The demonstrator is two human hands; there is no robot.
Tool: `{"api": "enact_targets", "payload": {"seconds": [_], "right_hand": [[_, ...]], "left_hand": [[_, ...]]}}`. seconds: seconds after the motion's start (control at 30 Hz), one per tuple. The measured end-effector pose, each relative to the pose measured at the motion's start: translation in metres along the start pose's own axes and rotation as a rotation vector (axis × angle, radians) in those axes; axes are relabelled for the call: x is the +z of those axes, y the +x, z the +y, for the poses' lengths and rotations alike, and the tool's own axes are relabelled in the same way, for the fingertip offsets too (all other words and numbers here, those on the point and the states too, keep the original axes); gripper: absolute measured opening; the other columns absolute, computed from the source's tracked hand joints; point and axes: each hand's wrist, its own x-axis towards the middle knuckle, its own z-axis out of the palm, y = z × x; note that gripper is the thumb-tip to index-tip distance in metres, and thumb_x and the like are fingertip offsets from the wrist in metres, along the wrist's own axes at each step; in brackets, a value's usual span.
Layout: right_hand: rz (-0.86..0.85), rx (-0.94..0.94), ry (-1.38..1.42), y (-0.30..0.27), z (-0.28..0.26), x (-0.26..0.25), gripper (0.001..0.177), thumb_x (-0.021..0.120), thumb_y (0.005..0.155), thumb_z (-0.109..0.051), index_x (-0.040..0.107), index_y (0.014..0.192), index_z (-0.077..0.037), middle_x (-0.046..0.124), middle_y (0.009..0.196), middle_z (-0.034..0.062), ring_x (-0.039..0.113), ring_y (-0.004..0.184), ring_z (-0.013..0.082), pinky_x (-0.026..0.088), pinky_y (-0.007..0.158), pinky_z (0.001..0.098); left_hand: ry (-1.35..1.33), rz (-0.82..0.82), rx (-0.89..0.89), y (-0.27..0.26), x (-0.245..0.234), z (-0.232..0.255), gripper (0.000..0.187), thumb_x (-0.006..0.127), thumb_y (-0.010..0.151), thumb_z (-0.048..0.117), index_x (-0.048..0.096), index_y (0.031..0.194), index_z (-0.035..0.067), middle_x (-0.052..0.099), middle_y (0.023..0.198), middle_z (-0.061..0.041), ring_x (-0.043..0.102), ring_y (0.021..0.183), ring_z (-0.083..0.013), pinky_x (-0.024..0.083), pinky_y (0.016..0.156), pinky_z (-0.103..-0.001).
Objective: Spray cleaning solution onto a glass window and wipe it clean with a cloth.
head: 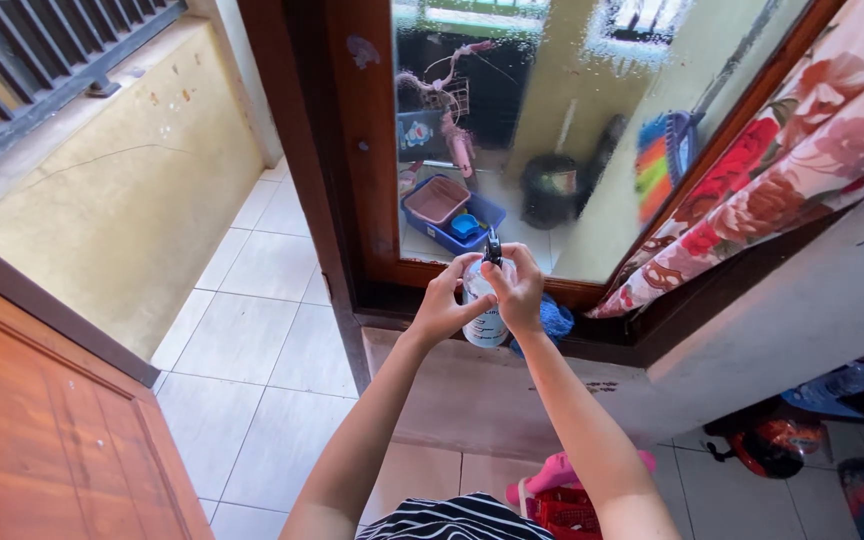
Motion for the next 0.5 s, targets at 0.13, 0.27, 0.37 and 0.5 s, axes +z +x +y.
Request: {"api": "enact_targets", "payload": {"seconds": [0.13, 0.27, 0.37, 0.5], "right_hand": [[-0.029, -0.03, 0.031, 0.004, -0.012, 0.015, 0.031, 0.075, 0.093, -0.03, 0.067, 0.103, -0.002, 0.064, 0.102, 0.005, 0.062, 0.098, 0.0157, 0.048, 0.09, 0.0292], [-0.054, -0.036, 0.052, 0.006, -0.013, 0.025, 0.036, 0.075, 0.091, -0.033, 0.067, 0.107, -0.001, 0.066, 0.104, 0.0047, 0.063, 0.099, 0.0156, 0.049, 0.089, 0.0301], [-0.083, 0.005, 0.01, 0.005, 0.004, 0.031, 0.035, 0.076, 0.09, -0.034, 0.07, 0.104, -0.002, 0.066, 0.102, 0.0057, 0.064, 0.097, 0.0168, 0.049, 0.088, 0.0308], [-0.129, 0.013, 0.047, 0.004, 0.011, 0.039, 0.034, 0.076, 0.092, -0.035, 0.07, 0.105, -0.004, 0.064, 0.104, 0.0066, 0.064, 0.098, 0.0174, 0.05, 0.088, 0.031]], "left_hand": [[0.001, 0.011, -0.02, -0.002, -0.013, 0.0, 0.078, 0.08, 0.078, 0.042, 0.054, 0.142, 0.006, 0.072, 0.125, -0.018, 0.071, 0.116, -0.028, 0.053, 0.102, -0.039], [0.02, 0.042, -0.017, -0.005, -0.022, -0.004, 0.078, 0.081, 0.078, 0.042, 0.055, 0.142, 0.005, 0.072, 0.126, -0.019, 0.07, 0.118, -0.0295, 0.052, 0.104, -0.04], [0.044, 0.04, -0.026, -0.008, -0.029, -0.011, 0.081, 0.08, 0.078, 0.045, 0.053, 0.143, 0.004, 0.071, 0.128, -0.019, 0.07, 0.12, -0.0306, 0.051, 0.106, -0.041], [0.086, 0.038, -0.031, -0.012, -0.035, -0.023, 0.084, 0.079, 0.079, 0.049, 0.052, 0.145, 0.005, 0.068, 0.132, -0.021, 0.066, 0.125, -0.0329, 0.048, 0.11, -0.044]]}}
